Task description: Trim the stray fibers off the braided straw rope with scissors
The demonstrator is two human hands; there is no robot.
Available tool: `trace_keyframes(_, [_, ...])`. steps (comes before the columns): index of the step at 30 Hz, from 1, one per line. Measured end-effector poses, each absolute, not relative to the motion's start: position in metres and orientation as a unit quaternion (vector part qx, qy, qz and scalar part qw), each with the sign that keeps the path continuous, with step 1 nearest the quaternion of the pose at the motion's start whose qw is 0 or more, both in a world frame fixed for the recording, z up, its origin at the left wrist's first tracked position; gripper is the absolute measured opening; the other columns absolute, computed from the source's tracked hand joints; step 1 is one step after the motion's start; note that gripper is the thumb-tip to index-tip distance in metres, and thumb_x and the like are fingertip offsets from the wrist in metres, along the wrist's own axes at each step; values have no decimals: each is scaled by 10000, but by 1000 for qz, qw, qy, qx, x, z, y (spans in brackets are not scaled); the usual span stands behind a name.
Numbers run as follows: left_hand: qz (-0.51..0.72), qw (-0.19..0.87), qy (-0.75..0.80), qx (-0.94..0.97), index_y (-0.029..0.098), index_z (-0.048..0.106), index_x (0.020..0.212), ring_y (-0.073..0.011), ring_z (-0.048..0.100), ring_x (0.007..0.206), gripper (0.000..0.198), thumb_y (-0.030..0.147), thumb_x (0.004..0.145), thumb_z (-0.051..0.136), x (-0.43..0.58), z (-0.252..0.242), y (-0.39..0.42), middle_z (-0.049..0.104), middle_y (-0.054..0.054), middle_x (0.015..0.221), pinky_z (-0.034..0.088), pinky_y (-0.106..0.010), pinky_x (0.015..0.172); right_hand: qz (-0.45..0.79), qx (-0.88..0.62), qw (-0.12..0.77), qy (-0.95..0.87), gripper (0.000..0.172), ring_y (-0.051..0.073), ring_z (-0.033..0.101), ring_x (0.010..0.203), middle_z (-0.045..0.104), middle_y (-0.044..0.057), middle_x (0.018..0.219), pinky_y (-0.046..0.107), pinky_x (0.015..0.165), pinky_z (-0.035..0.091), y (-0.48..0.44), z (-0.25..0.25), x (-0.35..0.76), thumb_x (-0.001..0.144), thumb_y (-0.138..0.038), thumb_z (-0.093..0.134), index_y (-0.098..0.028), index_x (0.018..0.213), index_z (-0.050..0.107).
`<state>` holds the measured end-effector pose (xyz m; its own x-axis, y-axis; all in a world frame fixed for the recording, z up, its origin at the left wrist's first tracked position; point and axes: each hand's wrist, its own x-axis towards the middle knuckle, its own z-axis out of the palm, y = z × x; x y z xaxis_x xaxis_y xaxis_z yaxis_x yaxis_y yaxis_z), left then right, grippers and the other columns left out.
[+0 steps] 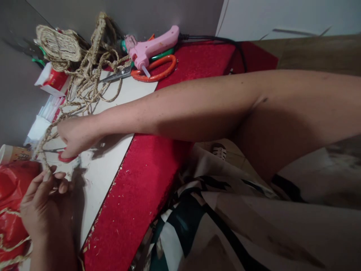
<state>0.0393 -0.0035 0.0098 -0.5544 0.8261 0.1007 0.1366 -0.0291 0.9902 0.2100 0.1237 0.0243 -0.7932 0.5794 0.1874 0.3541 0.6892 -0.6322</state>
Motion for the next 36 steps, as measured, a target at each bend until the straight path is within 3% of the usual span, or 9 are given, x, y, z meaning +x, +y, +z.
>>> trace_keyframes(5, [602,343,629,353,121,722,836,-49,347,447,174,141,665,750,40,17,-2,585,-4,654,308,-215,440,242,-235,102,-936,393,95,533,624,697,26,748,219,557,357,125,27,217,831,-434,578,-86,901,744])
trace_keyframes(10, [593,390,616,342,160,694,752,-52,269,456,48,180,725,729,27,16,0,507,14,654,278,-226,433,123,-223,159,-954,418,206,670,887,741,36,892,307,710,463,116,26,218,823,-535,559,-170,950,719])
trace_keyframes(15, [593,422,594,343,149,537,598,-41,277,441,204,136,718,701,23,14,0,548,11,667,299,-206,428,7,-201,208,-957,382,270,690,931,751,85,926,377,746,492,112,11,208,834,-486,535,-165,924,722])
trace_keyframes(20, [590,428,600,329,126,655,762,-34,273,405,40,120,724,668,31,17,-1,540,27,609,305,-183,404,-10,-209,213,-954,316,295,696,946,746,108,875,395,743,499,112,7,205,848,-384,516,-142,875,717])
trace_keyframes(23, [590,426,605,323,120,695,873,-36,293,406,136,118,745,647,32,18,-1,549,22,610,313,-174,404,1,-205,210,-956,308,312,693,962,742,128,873,404,755,503,112,9,206,829,-375,542,-126,887,714])
trace_keyframes(36, [592,452,577,336,120,683,904,-33,297,414,222,79,687,711,28,16,0,511,37,588,336,-160,412,43,-190,246,-949,313,238,680,978,755,57,1061,351,767,502,121,3,200,777,-381,569,-153,918,731])
